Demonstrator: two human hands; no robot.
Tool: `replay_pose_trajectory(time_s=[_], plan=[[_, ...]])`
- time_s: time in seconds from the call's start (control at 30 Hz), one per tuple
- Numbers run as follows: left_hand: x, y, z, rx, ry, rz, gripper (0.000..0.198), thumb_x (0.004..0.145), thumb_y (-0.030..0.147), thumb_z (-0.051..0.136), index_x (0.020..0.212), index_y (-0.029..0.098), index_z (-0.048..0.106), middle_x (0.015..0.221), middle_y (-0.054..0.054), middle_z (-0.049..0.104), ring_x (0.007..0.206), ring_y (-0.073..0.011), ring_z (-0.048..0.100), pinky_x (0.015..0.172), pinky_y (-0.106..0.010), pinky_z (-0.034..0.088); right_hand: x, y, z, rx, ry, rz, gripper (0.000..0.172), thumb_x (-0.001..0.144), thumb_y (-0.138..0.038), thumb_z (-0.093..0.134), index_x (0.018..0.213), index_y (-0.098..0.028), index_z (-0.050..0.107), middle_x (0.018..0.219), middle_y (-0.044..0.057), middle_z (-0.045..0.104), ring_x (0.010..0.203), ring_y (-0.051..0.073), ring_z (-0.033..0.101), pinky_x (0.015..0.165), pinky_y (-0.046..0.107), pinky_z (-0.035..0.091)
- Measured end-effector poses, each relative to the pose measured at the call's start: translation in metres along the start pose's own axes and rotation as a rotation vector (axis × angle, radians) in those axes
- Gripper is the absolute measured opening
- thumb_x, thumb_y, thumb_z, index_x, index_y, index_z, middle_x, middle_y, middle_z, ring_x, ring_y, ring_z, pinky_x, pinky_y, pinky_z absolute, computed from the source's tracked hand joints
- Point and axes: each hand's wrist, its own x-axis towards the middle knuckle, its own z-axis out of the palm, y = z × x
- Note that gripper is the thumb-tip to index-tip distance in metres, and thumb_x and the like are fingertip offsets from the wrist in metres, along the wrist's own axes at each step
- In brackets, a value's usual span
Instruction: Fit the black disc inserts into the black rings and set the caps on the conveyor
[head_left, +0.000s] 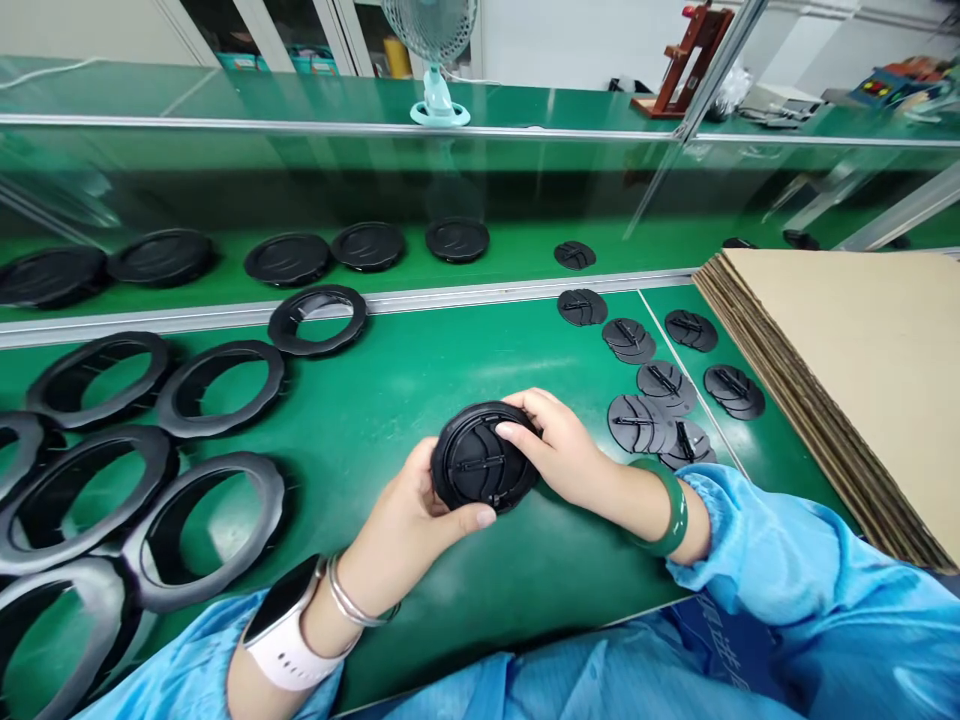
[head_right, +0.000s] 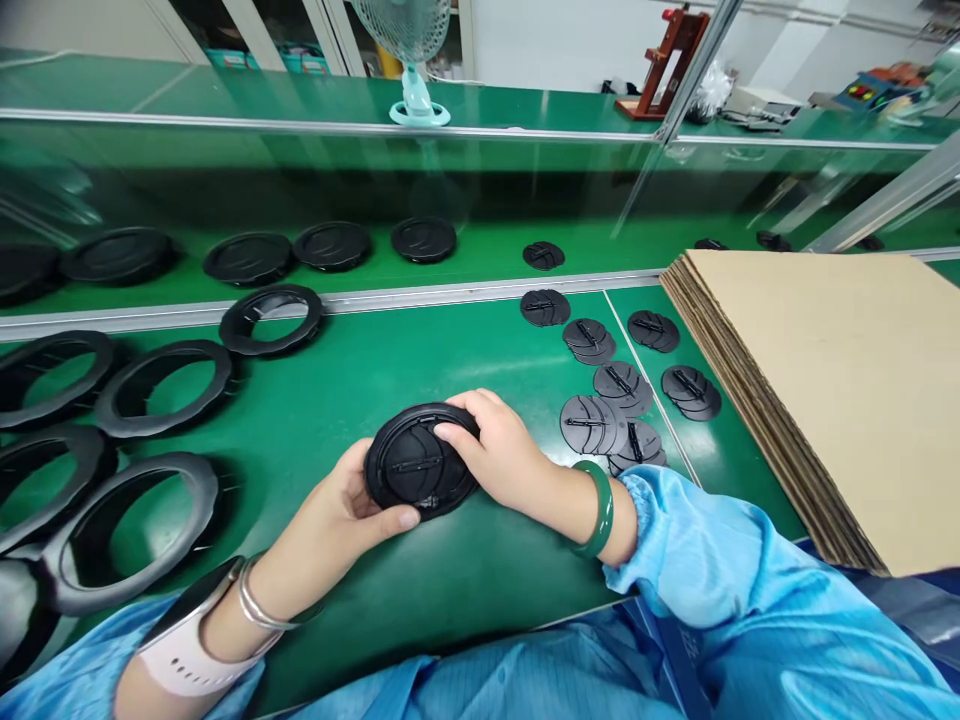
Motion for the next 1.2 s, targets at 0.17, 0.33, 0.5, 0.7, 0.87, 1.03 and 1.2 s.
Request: replay_pose_trajectory(time_s=[0.17, 0.33, 0.5, 0.7, 0.87, 1.03, 1.2], plan=[[-0.002, 0.002, -0.003, 0.241, 0.012, 0.105, 0.038, 0.090, 0.046, 0.062, 0.119, 0.023, 0.054, 0.115, -0.005, 0.067, 0.107, -0.0245, 0.063, 0.095, -0.038, 0.051, -0.001, -0.003, 0.005, 0.038, 0.009, 0.019, 0.006, 0.090, -0.022, 0.067, 0.095, -0.020, 0.065, 0.092, 0.002, 0.057, 0.089, 0.017, 0.055, 0.083, 0.033, 0.046], [-0.002, 0.001, -0.002, 0.359, 0.025, 0.125, 0.037, 0.092, 0.046, 0.059, 0.120, 0.023, 0.052, 0.110, -0.004, 0.065, 0.102, -0.0238, 0.062, 0.091, -0.036, 0.049, -0.001, -0.005, 0.009, 0.083, 0.049, 0.065, 0.011, 0.083, -0.016, 0.070, 0.085, -0.020, 0.060, 0.087, -0.001, 0.054, 0.084, 0.016, 0.053, 0.077, 0.030, 0.044], [-0.001, 0.000, -0.002, 0.383, 0.019, 0.134, 0.038, 0.091, 0.046, 0.060, 0.119, 0.023, 0.051, 0.110, -0.004, 0.065, 0.103, -0.0243, 0.061, 0.092, -0.037, 0.049, -0.002, -0.003, 0.012, 0.122, 0.069, 0.098, 0.012, 0.082, -0.016, 0.071, 0.084, -0.020, 0.059, 0.087, -0.001, 0.053, 0.082, 0.016, 0.053, 0.076, 0.031, 0.044], [0.001, -0.002, -0.002, 0.383, 0.035, 0.149, 0.036, 0.090, 0.046, 0.060, 0.117, 0.023, 0.052, 0.109, -0.004, 0.065, 0.101, -0.0241, 0.061, 0.091, -0.037, 0.049, -0.003, -0.001, 0.014, 0.140, 0.083, 0.112, 0.014, 0.082, -0.017, 0.071, 0.085, -0.021, 0.058, 0.086, -0.002, 0.052, 0.083, 0.017, 0.053, 0.077, 0.032, 0.043], [0.001, -0.005, -0.002, 0.370, 0.027, 0.153, 0.035, 0.091, 0.045, 0.060, 0.118, 0.024, 0.052, 0.110, -0.003, 0.066, 0.103, -0.0240, 0.062, 0.091, -0.037, 0.050, -0.004, -0.002, 0.016, 0.083, 0.118, 0.104, 0.014, 0.082, -0.014, 0.070, 0.081, -0.020, 0.057, 0.083, -0.002, 0.053, 0.083, 0.017, 0.052, 0.076, 0.032, 0.042], [-0.002, -0.003, -0.001, 0.369, 0.035, 0.149, 0.037, 0.091, 0.046, 0.060, 0.119, 0.024, 0.052, 0.110, -0.003, 0.066, 0.102, -0.0238, 0.062, 0.090, -0.038, 0.050, -0.001, -0.006, 0.005, 0.177, -0.037, 0.143, 0.019, 0.078, -0.023, 0.077, 0.088, -0.021, 0.061, 0.091, -0.001, 0.058, 0.088, 0.018, 0.057, 0.079, 0.032, 0.045], [-0.003, 0.002, -0.001, 0.356, 0.018, 0.132, 0.033, 0.090, 0.044, 0.061, 0.114, 0.023, 0.054, 0.105, -0.003, 0.067, 0.098, -0.0238, 0.063, 0.086, -0.037, 0.050, -0.001, -0.010, -0.006, 0.331, -0.336, 0.178, 0.052, 0.065, -0.022, 0.088, 0.109, -0.023, 0.060, 0.106, -0.001, 0.067, 0.101, 0.022, 0.063, 0.087, 0.034, 0.049]])
